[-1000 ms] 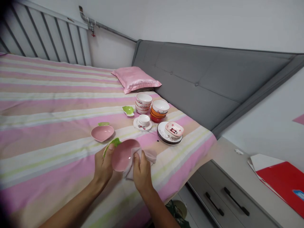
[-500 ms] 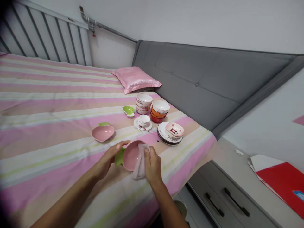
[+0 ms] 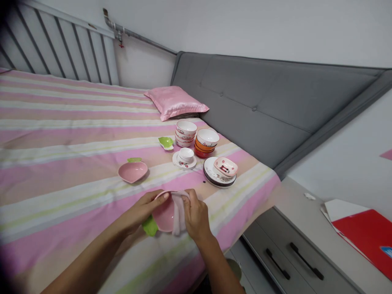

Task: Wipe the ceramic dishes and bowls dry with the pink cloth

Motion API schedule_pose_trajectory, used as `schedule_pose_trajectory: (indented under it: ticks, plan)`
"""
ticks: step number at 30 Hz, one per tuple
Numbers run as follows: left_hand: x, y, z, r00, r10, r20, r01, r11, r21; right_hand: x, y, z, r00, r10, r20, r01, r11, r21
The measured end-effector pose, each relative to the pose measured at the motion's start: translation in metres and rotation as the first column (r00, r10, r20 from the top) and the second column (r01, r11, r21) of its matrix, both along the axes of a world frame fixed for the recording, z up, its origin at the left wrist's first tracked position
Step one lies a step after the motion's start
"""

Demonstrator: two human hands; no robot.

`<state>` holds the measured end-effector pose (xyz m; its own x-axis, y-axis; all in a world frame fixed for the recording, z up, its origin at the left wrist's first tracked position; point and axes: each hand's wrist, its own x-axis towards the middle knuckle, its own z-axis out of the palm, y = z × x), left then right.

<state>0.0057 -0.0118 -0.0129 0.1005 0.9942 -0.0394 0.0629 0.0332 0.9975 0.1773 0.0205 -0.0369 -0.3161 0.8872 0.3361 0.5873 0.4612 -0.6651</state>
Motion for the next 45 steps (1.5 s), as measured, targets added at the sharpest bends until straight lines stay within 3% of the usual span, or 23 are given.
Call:
schedule_pose_trajectory:
  ticks: [7,21,35,40,45]
  plan:
    - [0.007,0.0,0.0,0.996,0.084,0.002,-0.084,0.995,0.061,-0.006,0.0,-0.006,0.993,-0.101,-0.061,0.101,0.995,-0.001]
    - [0.021,-0.004,-0.005,0.948,0.25,0.198,-0.27,0.959,0.081,-0.019,-0.007,-0.012,0.959,-0.139,-0.247,0.132,0.99,-0.043]
    - [0.029,-0.007,-0.007,0.859,0.412,0.304,-0.461,0.881,0.105,-0.034,-0.022,-0.016,0.931,-0.081,-0.355,0.0,0.975,-0.224]
    - [0.035,-0.01,-0.005,0.867,0.409,0.285,-0.458,0.879,0.134,-0.034,-0.02,-0.017,0.921,-0.081,-0.382,-0.007,0.974,-0.224]
    - [0.028,-0.009,-0.004,0.922,0.317,0.223,-0.351,0.927,0.135,-0.029,-0.013,-0.016,0.91,-0.122,-0.396,0.018,0.966,-0.257]
